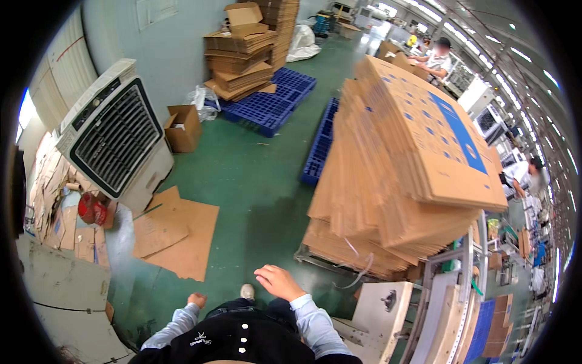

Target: The person takes paper rolls from a machine and a co-worker, places them into a conveyor system, and later packs them into cardboard boxes at a large metal table.

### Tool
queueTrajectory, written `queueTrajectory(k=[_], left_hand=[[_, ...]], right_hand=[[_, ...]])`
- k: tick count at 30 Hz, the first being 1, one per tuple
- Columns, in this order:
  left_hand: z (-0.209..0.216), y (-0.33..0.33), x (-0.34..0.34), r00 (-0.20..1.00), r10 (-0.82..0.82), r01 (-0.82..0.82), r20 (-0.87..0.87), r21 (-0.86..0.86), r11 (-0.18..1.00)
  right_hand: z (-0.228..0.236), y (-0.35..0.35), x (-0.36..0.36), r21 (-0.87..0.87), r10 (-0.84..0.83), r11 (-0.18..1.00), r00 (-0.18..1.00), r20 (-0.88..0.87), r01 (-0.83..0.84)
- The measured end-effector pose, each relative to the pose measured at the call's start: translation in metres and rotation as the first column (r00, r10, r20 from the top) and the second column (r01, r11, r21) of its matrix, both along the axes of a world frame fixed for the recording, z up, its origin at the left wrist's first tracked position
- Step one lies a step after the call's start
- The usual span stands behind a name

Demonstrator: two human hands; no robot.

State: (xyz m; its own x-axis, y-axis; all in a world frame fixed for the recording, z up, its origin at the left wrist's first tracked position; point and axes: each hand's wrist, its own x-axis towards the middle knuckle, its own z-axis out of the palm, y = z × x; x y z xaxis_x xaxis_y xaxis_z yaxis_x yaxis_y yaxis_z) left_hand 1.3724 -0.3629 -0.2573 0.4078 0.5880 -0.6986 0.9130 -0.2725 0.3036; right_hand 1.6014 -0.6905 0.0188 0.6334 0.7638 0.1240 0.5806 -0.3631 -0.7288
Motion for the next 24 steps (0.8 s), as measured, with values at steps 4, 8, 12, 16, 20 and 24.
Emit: queueTrajectory(k=[4,8,12,16,20,24], left_hand=[[-0.004,0.008,0.041,0.997,0.076,-0.077,-0.013,-0.147,0.986],[0.011,0.031,0.161,0.975,0.136,-0.062,0.175,-0.376,0.925],[0.010,0.084,0.289,0.920,0.135,0.046,0.367,-0.444,0.895],[0.007,0.148,0.396,0.949,0.096,0.024,0.300,-0.374,0.927],[0.023,0.201,0.477,0.965,0.115,-0.042,0.234,-0.294,0.955],[0.035,0.226,0.537,0.989,-0.072,0.081,0.129,-0.066,0.995]], right_hand=[[-0.025,0.049,0.055,-0.156,0.059,0.985,0.996,-0.059,-0.068],[-0.053,0.086,0.124,-0.225,0.028,0.972,0.988,-0.150,-0.062],[-0.069,0.120,0.224,-0.106,-0.024,0.994,0.995,-0.093,0.014],[-0.061,0.149,0.350,-0.141,-0.082,0.987,0.996,-0.025,0.077],[-0.028,0.177,0.470,-0.004,-0.148,0.989,0.989,0.018,0.148],[0.002,0.178,0.592,0.093,-0.238,0.968,0.970,0.052,0.233]])
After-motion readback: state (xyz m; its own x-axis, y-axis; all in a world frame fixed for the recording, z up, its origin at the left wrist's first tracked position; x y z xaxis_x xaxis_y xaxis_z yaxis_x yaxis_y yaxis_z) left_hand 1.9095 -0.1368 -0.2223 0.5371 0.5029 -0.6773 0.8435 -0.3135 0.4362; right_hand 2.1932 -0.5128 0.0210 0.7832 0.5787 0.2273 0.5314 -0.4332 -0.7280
